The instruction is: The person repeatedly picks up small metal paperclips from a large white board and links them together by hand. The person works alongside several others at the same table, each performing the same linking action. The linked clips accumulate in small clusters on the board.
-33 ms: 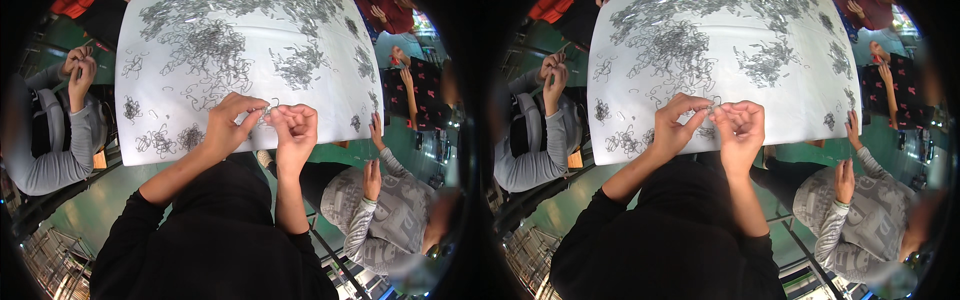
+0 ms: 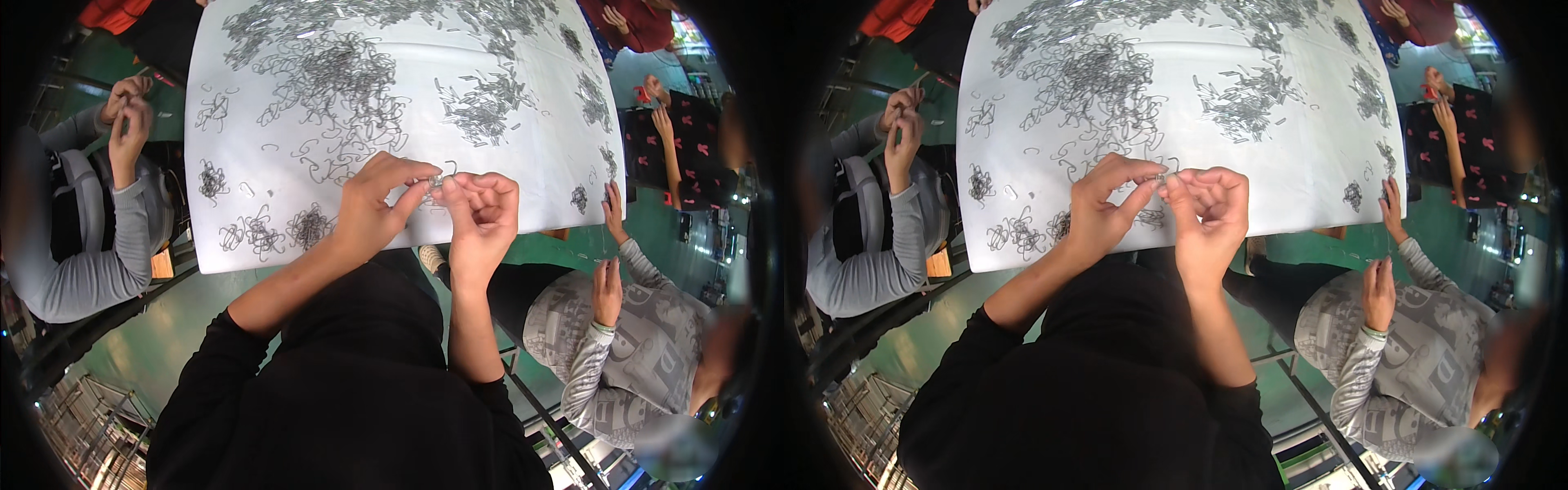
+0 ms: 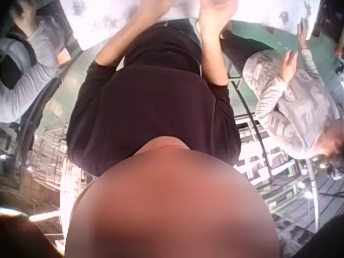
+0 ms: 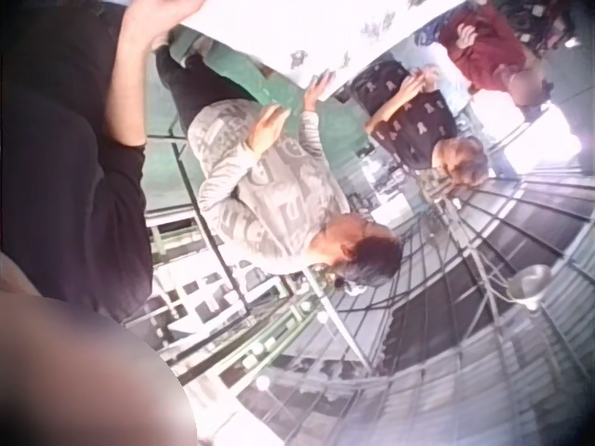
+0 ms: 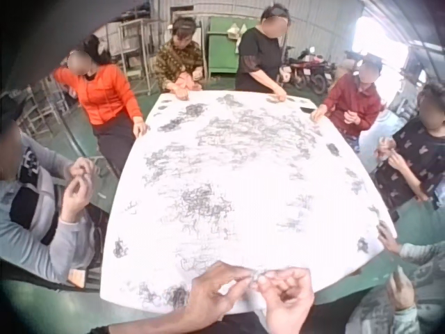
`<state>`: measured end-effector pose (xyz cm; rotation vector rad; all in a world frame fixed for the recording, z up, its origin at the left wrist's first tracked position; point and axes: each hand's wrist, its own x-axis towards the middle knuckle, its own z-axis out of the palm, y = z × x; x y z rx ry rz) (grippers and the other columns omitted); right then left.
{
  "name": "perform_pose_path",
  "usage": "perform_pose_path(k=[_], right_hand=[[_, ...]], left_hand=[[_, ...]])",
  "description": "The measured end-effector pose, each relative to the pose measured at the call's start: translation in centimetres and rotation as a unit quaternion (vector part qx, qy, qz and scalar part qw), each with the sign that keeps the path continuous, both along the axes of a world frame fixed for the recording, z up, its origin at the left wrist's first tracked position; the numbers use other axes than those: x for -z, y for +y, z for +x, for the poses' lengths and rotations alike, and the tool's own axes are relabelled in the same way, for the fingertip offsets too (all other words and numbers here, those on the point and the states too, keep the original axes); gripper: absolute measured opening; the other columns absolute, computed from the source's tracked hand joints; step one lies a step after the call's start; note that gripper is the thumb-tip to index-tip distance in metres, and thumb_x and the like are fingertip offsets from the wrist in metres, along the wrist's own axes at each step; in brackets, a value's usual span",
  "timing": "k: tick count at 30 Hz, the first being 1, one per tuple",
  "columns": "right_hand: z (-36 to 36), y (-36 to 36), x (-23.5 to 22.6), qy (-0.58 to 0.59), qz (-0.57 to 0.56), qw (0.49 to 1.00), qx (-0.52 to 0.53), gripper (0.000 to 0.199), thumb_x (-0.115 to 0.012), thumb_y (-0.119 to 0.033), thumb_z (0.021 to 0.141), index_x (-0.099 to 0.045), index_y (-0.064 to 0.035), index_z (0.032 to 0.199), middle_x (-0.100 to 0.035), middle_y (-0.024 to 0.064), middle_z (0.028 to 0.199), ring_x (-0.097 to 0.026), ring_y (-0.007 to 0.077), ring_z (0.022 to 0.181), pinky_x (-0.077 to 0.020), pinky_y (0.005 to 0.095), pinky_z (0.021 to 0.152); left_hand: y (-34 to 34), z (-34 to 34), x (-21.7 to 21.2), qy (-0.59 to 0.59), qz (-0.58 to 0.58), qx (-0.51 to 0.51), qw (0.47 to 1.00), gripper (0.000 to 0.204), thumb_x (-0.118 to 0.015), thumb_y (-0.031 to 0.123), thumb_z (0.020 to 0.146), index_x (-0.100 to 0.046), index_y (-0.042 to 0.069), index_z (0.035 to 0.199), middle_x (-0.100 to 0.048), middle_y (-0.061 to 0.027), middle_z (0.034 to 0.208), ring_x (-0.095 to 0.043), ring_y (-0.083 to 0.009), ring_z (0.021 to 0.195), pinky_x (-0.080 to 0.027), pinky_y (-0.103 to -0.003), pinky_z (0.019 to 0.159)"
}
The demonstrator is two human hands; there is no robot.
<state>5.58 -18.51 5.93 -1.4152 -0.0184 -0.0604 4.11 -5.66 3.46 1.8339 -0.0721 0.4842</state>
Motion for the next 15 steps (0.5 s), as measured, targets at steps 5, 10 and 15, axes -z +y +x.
perform_pose_path(k=[5, 10, 15], right_hand=[[0.7, -1.8, 1.1, -0.107, -0.012, 0.992, 0.066, 0.028, -0.064, 0.009, 0.084, -0.043, -0.0016, 0.099, -0.062, 0.0149, 0.092, -0.066, 0.0179, 0.078, -0.0557, 0.0274, 0.072], [2.1, -4.3, 1.9, -0.164, -0.047, 0.98, 0.101, 0.029, -0.064, 0.011, 0.083, -0.041, -0.0017, 0.096, -0.062, 0.017, 0.091, -0.067, 0.0188, 0.078, -0.0564, 0.0277, 0.071], [3.4, -6.3, 2.8, -0.159, -0.085, 0.977, 0.115, 0.028, -0.064, 0.01, 0.084, -0.041, -0.002, 0.097, -0.064, 0.0168, 0.092, -0.068, 0.0194, 0.077, -0.0565, 0.0273, 0.07]], left_hand=[[-2.8, 1.8, 1.9, -0.055, 0.047, 0.042, 0.997, 0.023, -0.068, 0.001, 0.079, -0.068, 0.006, 0.102, -0.069, -0.0069, 0.092, -0.06, -0.0244, 0.082, -0.048, -0.034, 0.072], [-2.7, 9.6, 8.6, -0.053, 0.074, -0.004, 0.996, 0.016, -0.066, 0.005, 0.084, -0.068, 0.004, 0.099, -0.068, -0.009, 0.092, -0.061, -0.025, 0.084, -0.049, -0.034, 0.074], [-2.4, 17.0, 14.1, -0.008, 0.149, -0.023, 0.989, 0.012, -0.066, 0.006, 0.085, -0.068, 0.004, 0.096, -0.068, -0.0104, 0.091, -0.063, -0.0235, 0.082, -0.05, -0.032, 0.072]])
